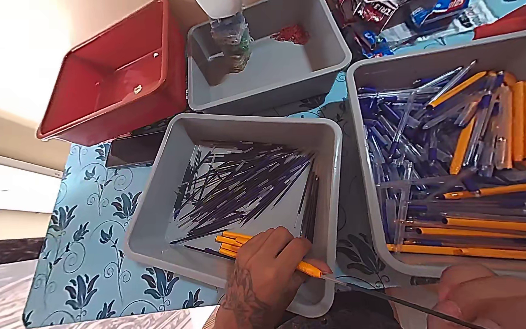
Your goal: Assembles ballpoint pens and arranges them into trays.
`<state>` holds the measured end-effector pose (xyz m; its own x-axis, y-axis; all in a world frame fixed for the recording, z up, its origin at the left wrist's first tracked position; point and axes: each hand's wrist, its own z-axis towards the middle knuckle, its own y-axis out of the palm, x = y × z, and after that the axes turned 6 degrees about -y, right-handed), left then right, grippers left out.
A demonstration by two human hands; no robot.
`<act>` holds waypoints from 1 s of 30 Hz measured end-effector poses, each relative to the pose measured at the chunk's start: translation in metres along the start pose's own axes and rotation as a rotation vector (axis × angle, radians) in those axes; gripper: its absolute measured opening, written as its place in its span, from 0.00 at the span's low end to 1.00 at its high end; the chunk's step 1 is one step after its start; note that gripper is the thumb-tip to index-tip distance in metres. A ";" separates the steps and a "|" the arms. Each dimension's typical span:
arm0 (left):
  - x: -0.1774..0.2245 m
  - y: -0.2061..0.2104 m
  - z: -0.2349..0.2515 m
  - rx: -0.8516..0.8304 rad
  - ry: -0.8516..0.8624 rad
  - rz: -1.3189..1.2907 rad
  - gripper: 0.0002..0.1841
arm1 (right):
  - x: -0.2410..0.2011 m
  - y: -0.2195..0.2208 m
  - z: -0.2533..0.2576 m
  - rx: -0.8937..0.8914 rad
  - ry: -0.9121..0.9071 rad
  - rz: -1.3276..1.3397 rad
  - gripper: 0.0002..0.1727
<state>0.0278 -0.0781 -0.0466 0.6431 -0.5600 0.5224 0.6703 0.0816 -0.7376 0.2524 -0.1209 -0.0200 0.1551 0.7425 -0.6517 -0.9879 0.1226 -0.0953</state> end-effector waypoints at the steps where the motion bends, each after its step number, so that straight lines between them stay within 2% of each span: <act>1: 0.000 0.000 0.000 0.000 0.001 0.014 0.18 | 0.002 -0.001 0.000 -0.003 -0.006 -0.007 0.10; 6: 0.003 0.003 0.001 0.000 0.014 0.078 0.17 | 0.007 0.001 -0.003 -0.067 -0.019 -0.062 0.11; 9: 0.004 0.002 0.000 -0.018 0.035 -0.022 0.26 | 0.018 0.020 -0.010 -0.128 0.051 -0.135 0.11; 10: 0.006 0.001 0.000 -0.032 0.040 -0.055 0.26 | 0.024 0.028 -0.012 -0.147 0.077 -0.140 0.12; 14: 0.012 0.000 0.000 -0.037 0.061 -0.044 0.18 | 0.027 0.034 -0.011 -0.162 0.116 -0.092 0.10; 18: 0.019 -0.005 0.001 0.017 0.026 0.049 0.19 | 0.021 0.025 -0.011 -0.102 0.171 0.056 0.07; 23: 0.026 -0.008 -0.001 0.037 0.028 0.081 0.17 | 0.018 0.017 -0.012 -0.130 0.222 0.135 0.11; 30: 0.039 -0.016 -0.002 0.076 0.054 0.130 0.11 | 0.021 0.015 -0.011 -0.135 0.221 0.193 0.04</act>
<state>0.0413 -0.1033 -0.0152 0.7063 -0.5843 0.3996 0.6104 0.2170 -0.7618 0.2410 -0.1110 -0.0437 -0.0261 0.5809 -0.8135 -0.9934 -0.1060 -0.0438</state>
